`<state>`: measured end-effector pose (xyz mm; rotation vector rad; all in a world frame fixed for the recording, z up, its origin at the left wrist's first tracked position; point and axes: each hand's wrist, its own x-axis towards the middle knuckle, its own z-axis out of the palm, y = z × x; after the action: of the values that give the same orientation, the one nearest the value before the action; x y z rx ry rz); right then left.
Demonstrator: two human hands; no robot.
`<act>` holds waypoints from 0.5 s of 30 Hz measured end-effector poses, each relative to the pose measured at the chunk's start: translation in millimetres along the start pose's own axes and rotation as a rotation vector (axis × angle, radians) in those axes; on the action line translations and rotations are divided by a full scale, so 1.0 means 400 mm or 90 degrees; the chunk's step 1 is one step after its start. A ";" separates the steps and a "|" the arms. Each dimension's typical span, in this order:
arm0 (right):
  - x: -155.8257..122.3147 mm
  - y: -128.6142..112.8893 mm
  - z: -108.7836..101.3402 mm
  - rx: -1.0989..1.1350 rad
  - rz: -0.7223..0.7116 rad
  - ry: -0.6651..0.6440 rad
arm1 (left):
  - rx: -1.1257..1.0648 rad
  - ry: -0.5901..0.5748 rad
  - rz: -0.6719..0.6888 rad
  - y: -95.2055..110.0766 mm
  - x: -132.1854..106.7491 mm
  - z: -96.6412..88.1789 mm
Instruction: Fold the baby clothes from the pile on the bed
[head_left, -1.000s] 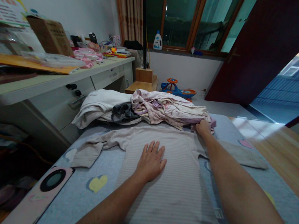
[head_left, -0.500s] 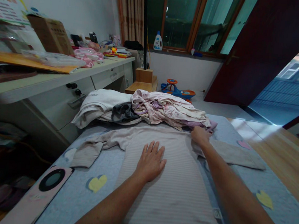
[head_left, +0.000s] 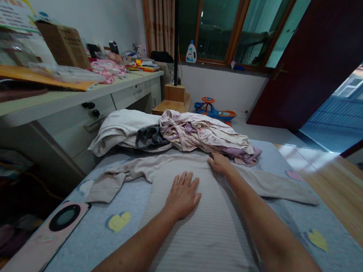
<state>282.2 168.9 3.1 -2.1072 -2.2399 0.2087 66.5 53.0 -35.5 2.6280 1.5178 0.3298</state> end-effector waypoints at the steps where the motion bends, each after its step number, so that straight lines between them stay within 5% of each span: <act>1: -0.017 -0.008 0.005 -0.006 -0.005 0.003 | 0.000 0.001 0.000 0.000 0.000 0.000; 8: -0.144 -0.064 0.075 -0.032 -0.085 0.013 | -0.003 0.006 0.005 -0.002 0.003 0.004; 15: -0.163 -0.028 0.082 -0.021 0.050 0.032 | -0.004 -0.015 0.005 -0.004 0.005 -0.005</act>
<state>270.8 101.3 -24.7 -2.1939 -2.1499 0.1213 65.6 55.7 -33.7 2.6242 1.4960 0.3033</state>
